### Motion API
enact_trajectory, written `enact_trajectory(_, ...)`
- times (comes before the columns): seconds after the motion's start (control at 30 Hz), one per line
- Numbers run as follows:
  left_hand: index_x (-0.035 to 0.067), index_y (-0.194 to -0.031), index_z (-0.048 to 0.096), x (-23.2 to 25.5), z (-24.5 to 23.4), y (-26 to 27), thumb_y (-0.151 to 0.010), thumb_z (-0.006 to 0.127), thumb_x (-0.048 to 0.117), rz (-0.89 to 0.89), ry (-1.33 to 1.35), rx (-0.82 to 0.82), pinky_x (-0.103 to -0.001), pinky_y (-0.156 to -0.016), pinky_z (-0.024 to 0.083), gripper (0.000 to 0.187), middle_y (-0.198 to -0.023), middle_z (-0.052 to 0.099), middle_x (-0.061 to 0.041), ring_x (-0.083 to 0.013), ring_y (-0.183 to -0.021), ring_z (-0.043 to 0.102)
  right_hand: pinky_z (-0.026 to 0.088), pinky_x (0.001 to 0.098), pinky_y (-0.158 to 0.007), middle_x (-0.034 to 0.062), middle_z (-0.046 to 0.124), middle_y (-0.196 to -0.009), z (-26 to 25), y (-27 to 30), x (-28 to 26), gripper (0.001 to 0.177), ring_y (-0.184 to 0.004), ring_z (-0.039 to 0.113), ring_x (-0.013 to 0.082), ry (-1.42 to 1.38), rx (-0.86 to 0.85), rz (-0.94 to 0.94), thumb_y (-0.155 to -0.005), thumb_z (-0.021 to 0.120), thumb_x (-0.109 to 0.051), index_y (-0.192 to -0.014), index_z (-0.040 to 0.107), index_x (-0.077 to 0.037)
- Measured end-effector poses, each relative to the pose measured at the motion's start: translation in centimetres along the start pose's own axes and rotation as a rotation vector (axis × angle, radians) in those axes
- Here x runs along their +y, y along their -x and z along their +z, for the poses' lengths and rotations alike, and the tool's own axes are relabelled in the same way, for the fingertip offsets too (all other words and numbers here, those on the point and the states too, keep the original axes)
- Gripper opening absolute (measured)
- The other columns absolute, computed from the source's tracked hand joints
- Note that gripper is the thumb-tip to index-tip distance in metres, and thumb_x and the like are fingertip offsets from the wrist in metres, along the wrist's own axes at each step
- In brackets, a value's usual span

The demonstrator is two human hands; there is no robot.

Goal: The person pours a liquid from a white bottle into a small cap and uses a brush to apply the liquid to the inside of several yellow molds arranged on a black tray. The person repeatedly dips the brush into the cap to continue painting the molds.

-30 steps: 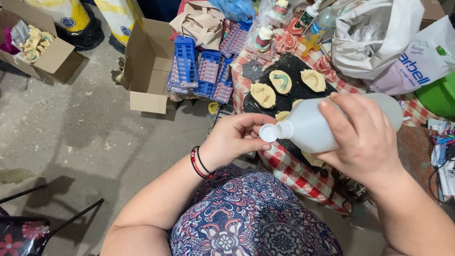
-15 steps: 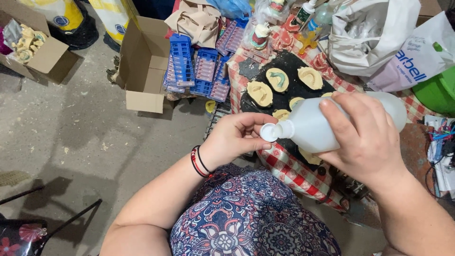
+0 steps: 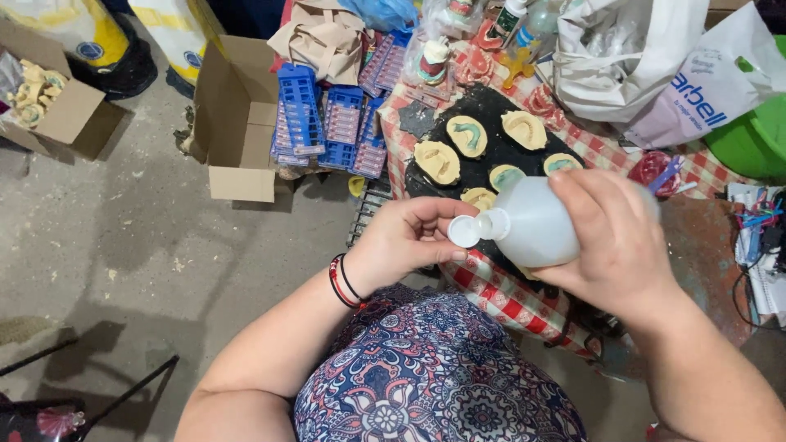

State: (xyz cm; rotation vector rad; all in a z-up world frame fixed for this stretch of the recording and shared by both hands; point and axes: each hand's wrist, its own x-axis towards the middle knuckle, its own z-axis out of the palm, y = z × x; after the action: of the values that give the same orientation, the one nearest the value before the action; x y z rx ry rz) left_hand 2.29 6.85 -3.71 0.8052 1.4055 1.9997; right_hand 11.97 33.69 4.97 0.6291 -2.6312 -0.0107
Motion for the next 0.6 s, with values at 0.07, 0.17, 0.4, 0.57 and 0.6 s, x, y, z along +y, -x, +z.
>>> enact_trajectory(0.07, 0.005, -0.131, 0.069, -0.6, 0.3, -0.4, -0.083, 0.086, 0.008, -0.022, 0.025, -0.017, -0.022, -0.085, 0.062, 0.051, -0.100, 0.076, -0.002, -0.0074, -0.089, 0.071, 0.049, 0.0621, -0.104, 0.0272, 0.059, -0.138, 1.2, 1.2, 0.5, 0.110, -0.122, 0.061, 0.0454, -0.111, -0.043, 0.058, -0.069, 0.091, -0.055, -0.153, 0.041, -0.004)
enact_trajectory(0.17, 0.001, -0.132, 0.068, -1.2, 1.3, -0.9, -0.082, 0.086, 0.003, -0.052, 0.084, -0.003, -0.023, -0.084, 0.063, 0.054, -0.097, 0.077, -0.006, -0.0062, -0.088, 0.070, 0.045, 0.0643, -0.109, 0.0278, 0.058, -0.137, 4.2, 3.4, 0.7, 0.119, -0.122, 0.058, 0.0471, -0.313, -0.020, 0.196, -0.053, 0.097, -0.043, -0.151, 0.044, -0.001)
enact_trajectory(0.4, 0.004, -0.126, 0.076, -3.8, 2.6, -2.4, -0.072, 0.092, 0.003, -0.148, -0.082, 0.076, -0.028, -0.082, 0.062, 0.056, -0.097, 0.081, -0.010, -0.0101, -0.089, 0.070, 0.039, 0.0435, -0.119, 0.0092, 0.065, -0.135, 9.2, 8.1, 0.8, 0.125, -0.128, 0.063, 0.0276, -0.607, 0.010, 0.607, -0.037, 0.103, -0.043, -0.149, 0.056, -0.015)
enact_trajectory(0.57, 0.008, -0.120, 0.078, -5.6, 1.9, -2.1, -0.071, 0.093, 0.010, -0.182, -0.194, 0.063, -0.028, -0.082, 0.063, 0.051, -0.099, 0.083, -0.005, -0.0100, -0.086, 0.073, 0.040, 0.0420, -0.113, 0.0052, 0.058, -0.148, 11.1, 10.2, 8.6, 0.114, -0.133, 0.059, 0.0248, -0.557, 0.010, 0.876, -0.048, 0.099, -0.044, -0.147, 0.047, -0.020)
enact_trajectory(0.6, 0.014, -0.119, 0.078, -5.8, 1.9, -1.9, -0.075, 0.091, 0.020, -0.143, -0.315, 0.043, -0.026, -0.081, 0.062, 0.046, -0.106, 0.083, -0.001, -0.0104, -0.088, 0.074, 0.048, 0.0460, -0.105, 0.0079, 0.055, -0.152, 11.1, 10.3, 11.2, 0.112, -0.130, 0.059, 0.0305, -0.611, -0.040, 1.016, -0.052, 0.097, -0.040, -0.147, 0.040, -0.022)
